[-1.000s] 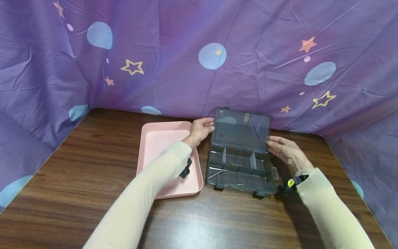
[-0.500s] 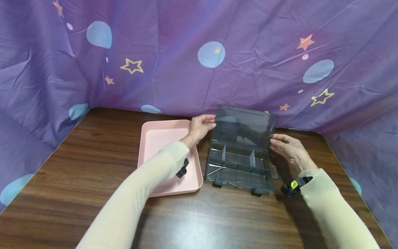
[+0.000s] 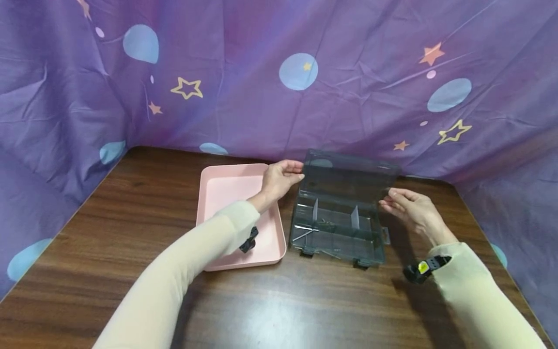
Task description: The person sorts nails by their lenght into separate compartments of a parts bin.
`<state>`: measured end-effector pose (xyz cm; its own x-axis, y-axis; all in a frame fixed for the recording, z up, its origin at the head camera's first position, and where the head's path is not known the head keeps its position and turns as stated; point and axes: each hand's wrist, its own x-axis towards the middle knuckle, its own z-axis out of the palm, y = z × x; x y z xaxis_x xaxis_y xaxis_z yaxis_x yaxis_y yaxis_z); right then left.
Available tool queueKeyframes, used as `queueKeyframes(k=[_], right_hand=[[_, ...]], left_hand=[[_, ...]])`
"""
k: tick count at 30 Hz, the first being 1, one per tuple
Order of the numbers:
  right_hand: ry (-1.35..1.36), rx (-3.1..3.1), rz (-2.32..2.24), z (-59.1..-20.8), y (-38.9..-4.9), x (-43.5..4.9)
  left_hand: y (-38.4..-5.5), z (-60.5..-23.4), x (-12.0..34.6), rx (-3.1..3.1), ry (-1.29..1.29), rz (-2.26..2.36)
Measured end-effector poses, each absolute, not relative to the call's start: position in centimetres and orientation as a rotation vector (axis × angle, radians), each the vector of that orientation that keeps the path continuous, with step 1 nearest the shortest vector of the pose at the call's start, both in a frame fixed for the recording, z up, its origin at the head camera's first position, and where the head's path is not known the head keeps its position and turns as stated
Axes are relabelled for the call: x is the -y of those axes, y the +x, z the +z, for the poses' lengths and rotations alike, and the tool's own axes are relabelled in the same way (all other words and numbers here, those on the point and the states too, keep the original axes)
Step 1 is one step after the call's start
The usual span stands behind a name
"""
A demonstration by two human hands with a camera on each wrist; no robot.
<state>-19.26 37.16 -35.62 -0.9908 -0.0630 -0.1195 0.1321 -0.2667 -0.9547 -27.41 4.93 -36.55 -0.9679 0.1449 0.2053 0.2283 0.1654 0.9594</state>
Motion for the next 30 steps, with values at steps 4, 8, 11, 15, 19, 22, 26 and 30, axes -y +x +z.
queueKeyframes(k=[4,8,11,15,19,22,26,30], right_hand=[[0.077,-1.787,-2.428,-35.7,-18.6,-36.9],[0.051,-1.730,-2.454,-35.6,-18.1,-36.5],[0.061,-1.666,-2.495,-35.5,-17.6,-36.3],[0.027,-1.571,-2.534,-35.3,-16.8,-36.3],[-0.032,-1.475,-2.528,-35.3,-16.0,-36.5],[-0.065,-1.416,-2.511,-35.4,-15.4,-36.7],[-0.109,-1.349,-2.473,-35.7,-14.6,-37.0],[-0.143,-1.356,-2.437,-36.1,-14.1,-37.1]], left_hand=[[-26.7,-36.4,-4.6,2.341,-0.387,-1.951],[-25.9,-36.3,-4.3,2.331,-0.355,-1.961],[-25.3,-36.3,-4.2,2.316,-0.329,-2.012],[-24.5,-36.2,-4.1,2.313,-0.302,-2.122],[-23.7,-35.9,-3.7,2.319,-0.287,-2.265],[-23.1,-35.7,-3.4,2.361,-0.288,-2.327],[-22.2,-35.6,-2.8,2.421,-0.336,-2.376],[-21.6,-35.6,-2.1,2.477,-0.388,-2.429]])
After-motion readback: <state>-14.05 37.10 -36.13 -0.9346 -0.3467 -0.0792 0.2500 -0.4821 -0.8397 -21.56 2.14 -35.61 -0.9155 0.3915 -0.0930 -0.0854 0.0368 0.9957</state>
